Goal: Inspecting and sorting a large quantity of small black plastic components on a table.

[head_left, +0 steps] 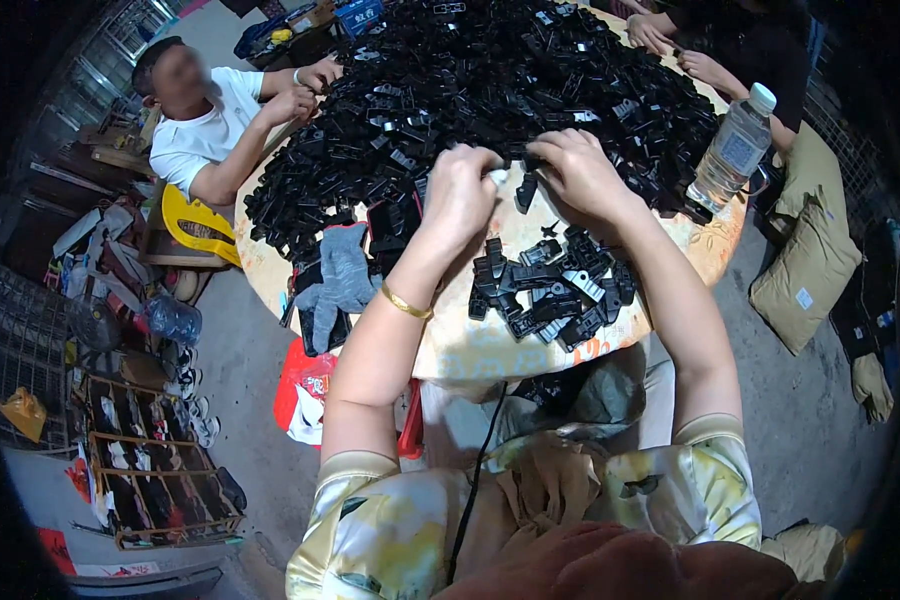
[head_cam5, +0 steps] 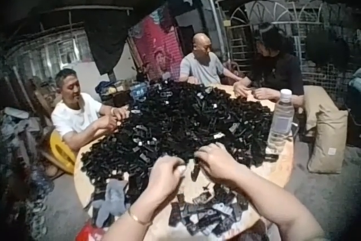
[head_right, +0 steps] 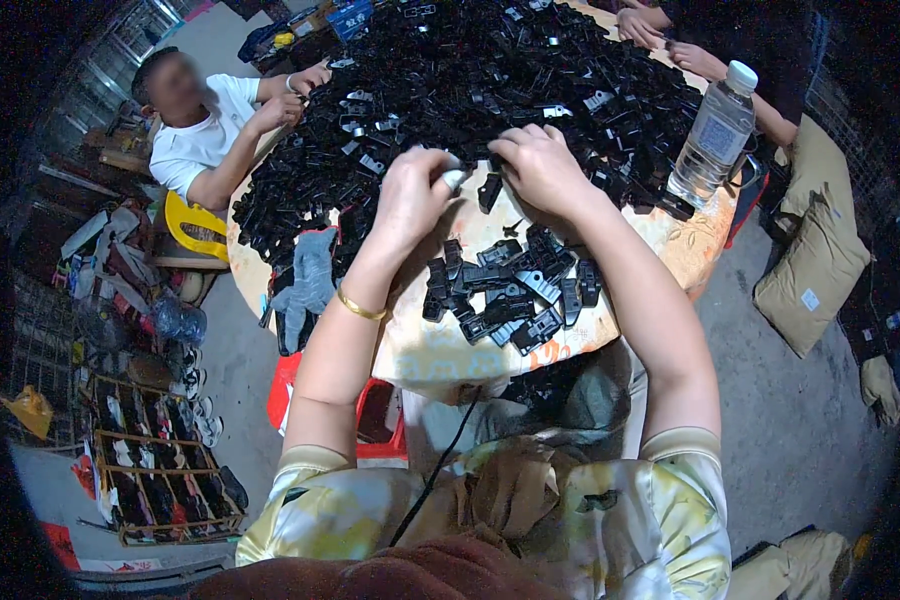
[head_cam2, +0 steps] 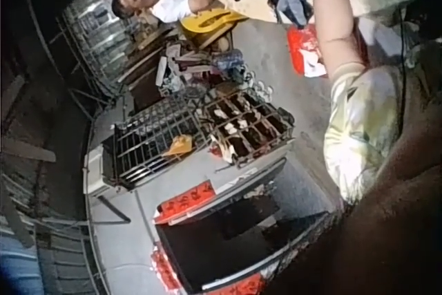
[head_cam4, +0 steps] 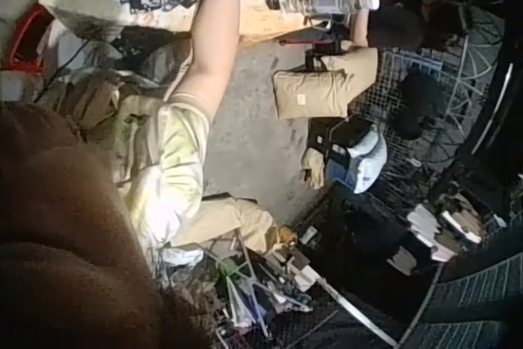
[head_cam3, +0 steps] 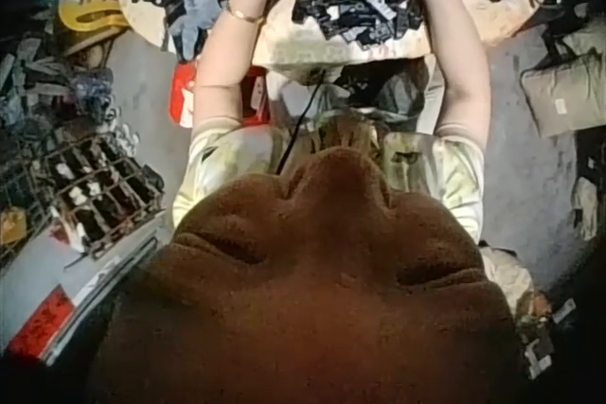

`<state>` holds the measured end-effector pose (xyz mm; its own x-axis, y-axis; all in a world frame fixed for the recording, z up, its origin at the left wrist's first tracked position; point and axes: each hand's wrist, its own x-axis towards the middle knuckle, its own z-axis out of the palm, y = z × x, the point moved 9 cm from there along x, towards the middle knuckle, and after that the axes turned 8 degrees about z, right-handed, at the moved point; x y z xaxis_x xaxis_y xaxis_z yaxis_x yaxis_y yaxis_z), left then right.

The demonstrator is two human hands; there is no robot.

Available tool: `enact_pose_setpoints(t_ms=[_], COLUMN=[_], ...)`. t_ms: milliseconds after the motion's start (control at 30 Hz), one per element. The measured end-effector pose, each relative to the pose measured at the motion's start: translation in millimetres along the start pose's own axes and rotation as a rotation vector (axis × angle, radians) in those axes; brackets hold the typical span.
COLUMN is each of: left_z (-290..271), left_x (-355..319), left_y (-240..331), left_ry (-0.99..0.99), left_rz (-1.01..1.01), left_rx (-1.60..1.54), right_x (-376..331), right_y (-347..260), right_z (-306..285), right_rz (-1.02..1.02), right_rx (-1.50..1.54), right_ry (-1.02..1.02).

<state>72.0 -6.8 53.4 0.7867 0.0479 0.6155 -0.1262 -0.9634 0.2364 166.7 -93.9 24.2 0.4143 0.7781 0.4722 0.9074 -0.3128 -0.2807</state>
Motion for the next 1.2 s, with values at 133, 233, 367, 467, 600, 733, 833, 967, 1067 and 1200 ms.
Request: enact_pose_setpoints(t_ms=[133, 233, 367, 467, 600, 733, 833, 967, 1067, 1200], left_z=[15.6, 30.7, 29.4, 29.3, 24.2, 26.2, 25.6, 34.0, 43.7, 35.2], left_x=[-2.5, 3.6, 6.1, 5.0, 3.0, 3.3, 6.7, -0.8, -7.9, -6.7], left_y=[-11.7, -15.2, -17.6, -20.0, -17.6, -8.3, -1.6, -26.9, -21.1, -19.6], left_ry=[-0.046, -0.145, -0.06, -0.052, -0.036, -0.054, -0.061, 0.045, 0.091, 0.121], left_rz=[-0.008, -0.035, -0.043, -0.056, -0.03, 0.104, 0.117, -0.421, -0.602, -0.537], left_rx=[0.211, 0.334, 0.441, 0.507, 0.475, 0.404, 0.292, -0.969, -1.411, -1.352], right_x=[9.8, 14.1, 8.8, 5.3, -3.4, -1.2, -0.4, -4.5, -8.5, -9.2], right_y=[0.2, 0.7, 4.5, 4.4, 5.7, 24.1, 37.0, 14.8, -27.0, -34.1], right_z=[7.5, 14.6, 17.9, -9.9, -48.7, -43.1, -23.3, -38.8, -49.2, -52.1], right_rz=[0.015, 0.108, 0.15, 0.112, 0.047, 0.232, 0.404, 0.212, -0.035, -0.056], right_rx=[-0.186, -0.278, -0.302, -0.03, 0.147, 0.372, 0.627, 0.643, 0.541, 0.691], right_ry=[0.059, -0.122, -0.194, 0.057, 0.397, 0.337, 0.181, 0.338, 0.363, 0.314])
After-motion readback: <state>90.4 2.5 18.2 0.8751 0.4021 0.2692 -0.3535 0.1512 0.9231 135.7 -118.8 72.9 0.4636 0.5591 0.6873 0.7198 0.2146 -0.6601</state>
